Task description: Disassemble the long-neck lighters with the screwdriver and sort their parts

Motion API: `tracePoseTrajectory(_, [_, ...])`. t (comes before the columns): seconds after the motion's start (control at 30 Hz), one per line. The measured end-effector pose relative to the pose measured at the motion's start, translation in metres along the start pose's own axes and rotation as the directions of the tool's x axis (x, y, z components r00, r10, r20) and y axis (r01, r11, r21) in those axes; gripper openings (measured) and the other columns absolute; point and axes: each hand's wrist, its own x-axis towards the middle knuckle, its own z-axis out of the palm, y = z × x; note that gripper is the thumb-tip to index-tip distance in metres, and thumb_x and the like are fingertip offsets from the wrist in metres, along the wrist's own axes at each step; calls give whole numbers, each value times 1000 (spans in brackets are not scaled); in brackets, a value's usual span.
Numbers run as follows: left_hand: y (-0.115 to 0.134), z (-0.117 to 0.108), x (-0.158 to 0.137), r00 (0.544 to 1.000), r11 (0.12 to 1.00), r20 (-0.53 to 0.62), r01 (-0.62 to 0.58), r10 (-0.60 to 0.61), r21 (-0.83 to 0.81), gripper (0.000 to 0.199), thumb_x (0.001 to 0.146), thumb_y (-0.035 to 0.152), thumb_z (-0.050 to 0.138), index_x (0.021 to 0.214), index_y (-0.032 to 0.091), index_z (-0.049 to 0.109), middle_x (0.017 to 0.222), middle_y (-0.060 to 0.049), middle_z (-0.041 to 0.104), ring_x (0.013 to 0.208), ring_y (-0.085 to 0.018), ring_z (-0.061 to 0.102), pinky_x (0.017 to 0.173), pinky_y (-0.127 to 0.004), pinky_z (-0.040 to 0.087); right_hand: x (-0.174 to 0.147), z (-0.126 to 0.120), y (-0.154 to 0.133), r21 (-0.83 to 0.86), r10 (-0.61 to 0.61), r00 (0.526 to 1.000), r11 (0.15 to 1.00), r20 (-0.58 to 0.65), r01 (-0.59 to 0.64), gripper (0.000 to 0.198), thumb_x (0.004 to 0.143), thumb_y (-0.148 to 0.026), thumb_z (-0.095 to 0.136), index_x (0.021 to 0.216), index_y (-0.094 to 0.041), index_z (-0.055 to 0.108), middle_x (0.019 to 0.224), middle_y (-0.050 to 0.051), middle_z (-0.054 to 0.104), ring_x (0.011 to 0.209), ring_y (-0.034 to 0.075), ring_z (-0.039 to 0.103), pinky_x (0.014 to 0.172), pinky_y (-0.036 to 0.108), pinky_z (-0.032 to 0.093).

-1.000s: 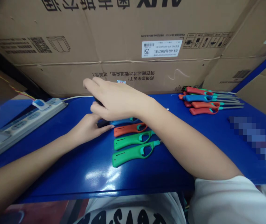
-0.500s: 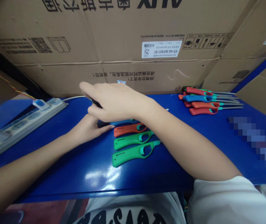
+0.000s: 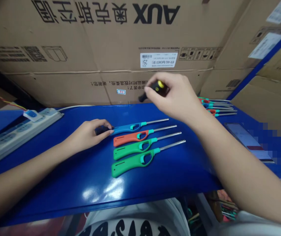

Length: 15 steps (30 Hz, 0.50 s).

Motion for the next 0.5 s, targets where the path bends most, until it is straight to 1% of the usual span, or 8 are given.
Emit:
tracePoseTrajectory(0.07, [-1, -1, 2, 1000, 1000, 30, 5, -4, -18, 20, 94, 37, 55, 94, 22, 68, 94, -1, 75, 82, -20, 68, 74, -31, 48, -18, -6, 24, -203, 66, 998, 977, -10, -67, 19, 86, -37, 63, 88, -20, 74, 78, 3, 73, 67, 18, 63, 63, 29, 44])
tracePoseTrajectory(0.13, [-1, -4, 5, 998, 1000, 60, -2, 4, -23, 19, 94, 36, 54, 93, 22, 68, 94, -1, 75, 83, -20, 68, 75, -30, 48, -35, -6, 50, -364, 155, 988, 919, -25, -153, 21, 86, -38, 61, 86, -22, 74, 85, 6, 75, 77, 23, 67, 66, 31, 45])
tracePoseTrajectory(0.2, [-1, -8, 7, 996, 998, 80, -39, 36, 40, 19, 94, 35, 54, 96, 22, 66, 94, -3, 74, 85, -21, 68, 76, -31, 48, -47, -2, 72, -398, 246, 964, 879, -96, -264, 23, 85, -40, 59, 85, -22, 73, 84, 7, 76, 79, 25, 69, 65, 32, 45])
tracePoseTrajectory(0.27, [0, -12, 11, 986, 976, 121, -138, 119, 167, 18, 94, 33, 51, 99, 21, 64, 94, -5, 71, 87, -23, 66, 78, -33, 47, -53, 1, 89, -362, 330, 930, 857, -159, -366, 24, 84, -42, 59, 86, -22, 73, 81, 7, 75, 76, 24, 69, 64, 32, 45])
tracePoseTrajectory(0.33, [1, -16, 15, 956, 917, 197, -267, 215, 296, 18, 97, 30, 46, 99, 21, 62, 92, -6, 67, 87, -24, 62, 78, -35, 45, -54, 2, 97, -364, 406, 896, 818, -183, -445, 26, 83, -44, 59, 88, -22, 73, 82, 8, 75, 76, 25, 69, 64, 33, 45])
tracePoseTrajectory(0.4, [0, -18, 20, 921, 852, 266, -370, 285, 370, 20, 99, 28, 41, 96, 21, 60, 89, -7, 64, 84, -24, 59, 77, -36, 43, -53, 2, 98, -432, 469, 869, 758, -159, -488, 28, 85, -45, 57, 92, -23, 73, 88, 10, 76, 82, 29, 69, 65, 34, 44])
tracePoseTrajectory(0.43, [-2, -18, 22, 907, 829, 290, -403, 305, 389, 21, 100, 27, 40, 95, 20, 59, 89, -7, 63, 83, -24, 57, 76, -36, 42, -52, 1, 97, -475, 502, 855, 725, -131, -499, 30, 86, -46, 56, 94, -23, 73, 91, 11, 76, 86, 30, 69, 65, 35, 44])
tracePoseTrajectory(0.5, [-5, -18, 27, 882, 793, 327, -455, 339, 405, 23, 102, 27, 37, 94, 20, 58, 89, -8, 61, 82, -24, 56, 75, -36, 41, -51, 0, 95, -551, 569, 821, 674, -36, -492, 32, 88, -45, 52, 99, -22, 71, 96, 12, 76, 91, 32, 69, 67, 35, 43])
